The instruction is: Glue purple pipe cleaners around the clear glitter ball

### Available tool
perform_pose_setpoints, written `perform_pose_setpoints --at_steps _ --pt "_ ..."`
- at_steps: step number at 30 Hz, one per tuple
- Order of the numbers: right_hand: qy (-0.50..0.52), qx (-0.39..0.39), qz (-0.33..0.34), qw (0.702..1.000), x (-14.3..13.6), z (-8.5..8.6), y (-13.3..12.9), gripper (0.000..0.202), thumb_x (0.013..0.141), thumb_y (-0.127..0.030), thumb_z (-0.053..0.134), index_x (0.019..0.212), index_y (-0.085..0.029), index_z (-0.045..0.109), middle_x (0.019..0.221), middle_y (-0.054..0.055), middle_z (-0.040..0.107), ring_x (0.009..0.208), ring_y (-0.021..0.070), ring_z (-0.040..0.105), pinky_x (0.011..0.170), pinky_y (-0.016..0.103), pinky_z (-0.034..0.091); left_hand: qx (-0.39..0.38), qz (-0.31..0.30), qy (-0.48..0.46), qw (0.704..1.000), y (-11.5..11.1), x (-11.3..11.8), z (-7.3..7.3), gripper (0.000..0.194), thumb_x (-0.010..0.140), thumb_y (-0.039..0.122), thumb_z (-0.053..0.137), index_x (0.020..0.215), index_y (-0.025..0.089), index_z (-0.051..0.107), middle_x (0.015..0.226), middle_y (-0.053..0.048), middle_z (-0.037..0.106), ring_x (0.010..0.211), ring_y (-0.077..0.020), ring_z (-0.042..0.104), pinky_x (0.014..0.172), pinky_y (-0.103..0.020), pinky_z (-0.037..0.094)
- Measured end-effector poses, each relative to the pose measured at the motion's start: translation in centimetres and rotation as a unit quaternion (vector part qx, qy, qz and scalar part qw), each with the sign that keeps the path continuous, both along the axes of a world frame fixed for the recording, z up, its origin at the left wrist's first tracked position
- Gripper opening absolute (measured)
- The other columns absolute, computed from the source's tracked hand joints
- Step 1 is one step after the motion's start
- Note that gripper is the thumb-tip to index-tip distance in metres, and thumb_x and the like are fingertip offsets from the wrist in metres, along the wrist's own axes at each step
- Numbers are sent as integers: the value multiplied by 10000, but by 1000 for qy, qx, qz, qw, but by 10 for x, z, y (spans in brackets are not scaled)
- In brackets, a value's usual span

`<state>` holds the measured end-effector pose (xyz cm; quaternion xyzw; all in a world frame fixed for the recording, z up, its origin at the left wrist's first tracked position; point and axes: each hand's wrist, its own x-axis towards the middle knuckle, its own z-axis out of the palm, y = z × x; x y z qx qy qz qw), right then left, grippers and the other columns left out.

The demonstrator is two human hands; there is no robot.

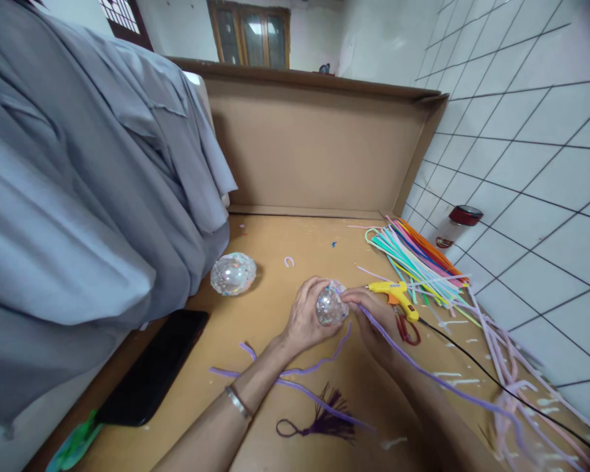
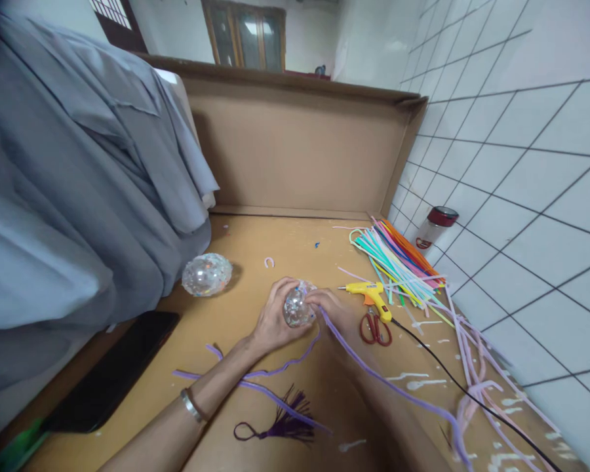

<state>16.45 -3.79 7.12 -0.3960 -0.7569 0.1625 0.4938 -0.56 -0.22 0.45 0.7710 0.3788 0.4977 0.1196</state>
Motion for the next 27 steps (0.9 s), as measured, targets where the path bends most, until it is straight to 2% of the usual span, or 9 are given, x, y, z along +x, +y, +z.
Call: perform_pose_setpoints --at_steps 3,9,14,27 --pt "-10 -1 17 1000 0 -4 4 202 921 -294 503 923 -293 706 940 34 732 883 197 683 816 343 552 -2 -1 -2 1000 0 0 0 805 611 257 771 1323 217 397 1290 -128 486 1238 -299 506 1052 -488 460" --pt "9 -33 22 999 3 -9 14 171 842 -311 568 812 -304 736 892 29 750 865 230 696 793 347 566 18 -14 -2 1000 0 1 0 801 621 230 749 1333 216 380 1276 -125 488 1228 -292 508 1046 -488 469" --pt "-21 -10 39 999 7 -9 14 179 878 -268 544 897 -292 720 973 21 745 926 209 686 850 343 550 30 -11 10 999 -1 2 0 777 642 244 736 1334 213 385 1278 -132 502 1224 -293 517 1024 -476 490" --pt "-74 67 65 993 13 -12 16 226 921 -176 460 976 -249 666 984 58 722 937 195 680 823 330 564 50 -28 6 998 -1 3 -4 815 633 235 759 1355 232 380 1294 -125 481 1221 -285 503 1017 -464 489"
